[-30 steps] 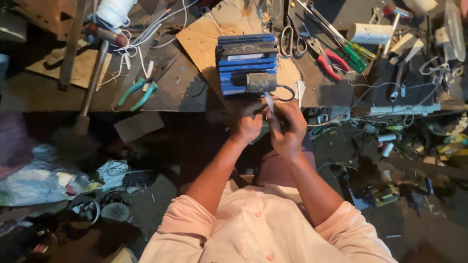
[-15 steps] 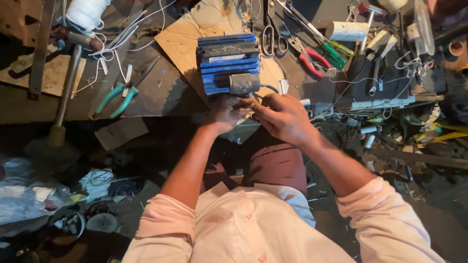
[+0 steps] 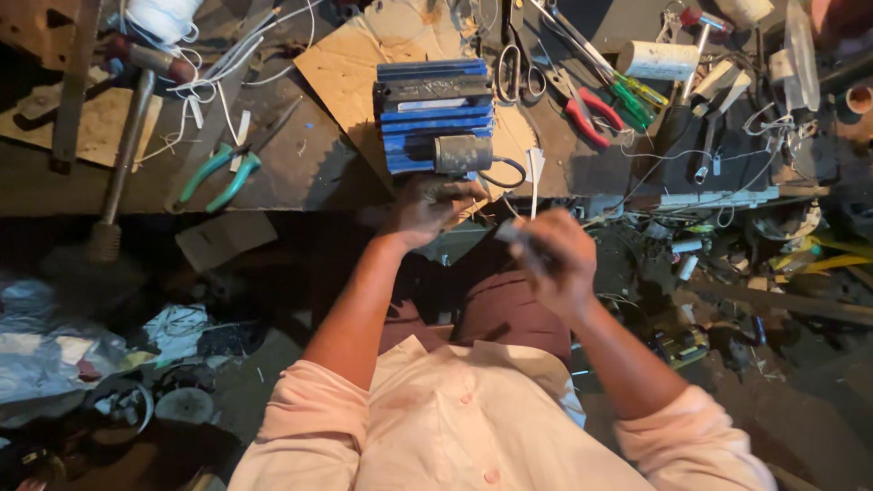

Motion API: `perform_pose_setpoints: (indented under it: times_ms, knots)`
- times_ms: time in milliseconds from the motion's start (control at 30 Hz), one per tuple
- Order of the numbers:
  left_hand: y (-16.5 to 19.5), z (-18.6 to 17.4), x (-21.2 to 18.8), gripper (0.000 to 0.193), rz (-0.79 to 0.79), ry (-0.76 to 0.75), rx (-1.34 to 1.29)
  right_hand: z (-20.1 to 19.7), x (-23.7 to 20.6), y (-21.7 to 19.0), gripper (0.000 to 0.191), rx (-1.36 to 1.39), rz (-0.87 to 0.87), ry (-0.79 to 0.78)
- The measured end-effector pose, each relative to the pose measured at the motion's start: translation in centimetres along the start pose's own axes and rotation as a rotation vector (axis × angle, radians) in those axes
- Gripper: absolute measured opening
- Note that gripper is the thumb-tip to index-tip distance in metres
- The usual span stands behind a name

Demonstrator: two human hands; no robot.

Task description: The person first handles a motor stator on the workbench, then works on the wire leads of a blue winding machine, wrapping and securing the wires with tape by hand. They use pliers to cut and trim the wire ends and continue arranging the leads.

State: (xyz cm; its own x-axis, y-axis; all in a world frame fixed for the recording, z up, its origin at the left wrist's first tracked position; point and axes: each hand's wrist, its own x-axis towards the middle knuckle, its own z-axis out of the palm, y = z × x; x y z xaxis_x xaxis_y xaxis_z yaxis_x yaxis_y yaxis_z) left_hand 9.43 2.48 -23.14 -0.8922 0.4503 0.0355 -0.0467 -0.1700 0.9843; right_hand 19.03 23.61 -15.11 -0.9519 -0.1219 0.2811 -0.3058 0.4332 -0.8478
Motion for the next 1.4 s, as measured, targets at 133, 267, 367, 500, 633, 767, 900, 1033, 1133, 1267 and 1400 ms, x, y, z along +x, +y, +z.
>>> perform_pose_setpoints:
  times_ms: [133,267,367,500,633,767,900,1033,1133,1267,1400]
  knots:
    - [0.1,-0.3,-0.4,0.018,0.209,0.067,0.397,4.2,0.4,1.0,0.038,0.425,0.201,0.147]
    - [0.0,0.0,-0.3,0.022,-0.140,0.087,0.097,7.5,1.4,0.9,0.027,0.257,0.043,0.227]
    - [0.0,0.1,-0.2,0.015,-0.067,0.125,0.243,7.9,2.6,0.7,0.019,0.328,0.040,0.237]
    - [0.0,0.5,-0.3,0.014,-0.095,0.067,0.099,6.4,1.8,-0.7,0.021,0.017,-0.019,0.279]
    - [0.3,0.4,0.0,0.017,0.072,0.001,-0.263,3.7,-1.0,-2.8,0.026,-0.043,-0.209,0.194]
    - [0.4,0.2,-0.1,0.013,-0.022,0.056,0.019,2.8,-0.4,-2.1,0.029,0.063,-0.068,0.276]
    - [0.4,-0.3,0.2,0.018,0.031,0.027,0.023,4.0,2.2,0.0,0.039,0.065,0.000,0.188]
    - [0.3,-0.1,0.1,0.017,-0.044,-0.003,-0.072,5.4,3.4,0.4,0.034,-0.086,-0.196,0.199]
    - [0.5,-0.1,0.1,0.015,0.123,0.018,0.019,5.7,3.7,0.1,0.032,-0.179,-0.225,0.187]
    - [1.0,-0.1,0.2,0.017,0.230,0.032,0.251,4.5,2.0,-0.7,0.035,-0.132,-0.192,0.146]
    - [0.9,-0.3,0.0,0.018,-0.164,-0.026,-0.091,1.9,-0.2,-1.3,0.032,-0.027,-0.173,0.050]
